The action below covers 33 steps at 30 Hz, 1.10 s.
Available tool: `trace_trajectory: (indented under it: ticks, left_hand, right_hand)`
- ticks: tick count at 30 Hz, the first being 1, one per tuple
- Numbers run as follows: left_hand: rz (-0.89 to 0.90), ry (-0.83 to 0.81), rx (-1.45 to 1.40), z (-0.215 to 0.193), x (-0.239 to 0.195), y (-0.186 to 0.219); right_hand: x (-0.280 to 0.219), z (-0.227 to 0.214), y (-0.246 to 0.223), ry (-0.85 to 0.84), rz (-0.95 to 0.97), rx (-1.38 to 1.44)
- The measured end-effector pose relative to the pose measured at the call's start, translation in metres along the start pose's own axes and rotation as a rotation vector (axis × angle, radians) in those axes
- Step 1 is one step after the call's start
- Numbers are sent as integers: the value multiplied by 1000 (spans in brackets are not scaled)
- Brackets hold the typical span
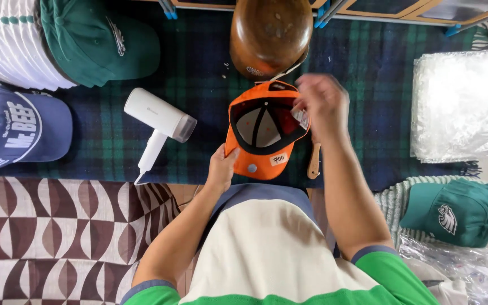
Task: The person uses a brush to clean the exterior and interior of an orange cap. They turn the cap over to brush the inside and then flip it back to brush the outside, handling the cap with both hands throughout the process.
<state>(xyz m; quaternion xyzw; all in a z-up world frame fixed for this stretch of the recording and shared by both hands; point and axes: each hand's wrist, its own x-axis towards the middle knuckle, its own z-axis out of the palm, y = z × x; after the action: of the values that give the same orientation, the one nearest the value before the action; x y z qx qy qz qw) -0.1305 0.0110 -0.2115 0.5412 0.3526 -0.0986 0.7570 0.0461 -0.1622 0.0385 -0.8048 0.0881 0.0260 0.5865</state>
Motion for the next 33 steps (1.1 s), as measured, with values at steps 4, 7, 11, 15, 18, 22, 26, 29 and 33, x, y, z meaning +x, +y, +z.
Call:
trace_trajectory:
  ticks: [4,7,11,15,18,22,26,29,33]
  left_hand:
    - [-6,-56,-281,19,-41,38]
    - [85,-19,-375,24,-33,22]
    - [71,-12,-350,30,-37,28]
    - [63,-32,-292,34,-36,37]
    - [64,-40,-281,32,-31,33]
    - [28,-29,-281,35,-34,37]
    - [96,18,-172,38,-15,19]
    - [92,13,-150,29,-14,-2]
    - [119,51,-107,36,-38,35]
  right_hand:
    - [90,-5,46,-33,222,-185]
    - [125,17,75,-113,382,-209]
    - [142,40,104,-106,509,-284]
    - [140,47,81,-55,457,-508]
    - [153,19,120,320,374,-215]
    - [78,-29,70,570,-47,-319]
    - [17,-37,45,-468,-361,-586]
    - [11,-14,52,-942,-403,-854]
    - [35,38,65,-1019,-267,-1273]
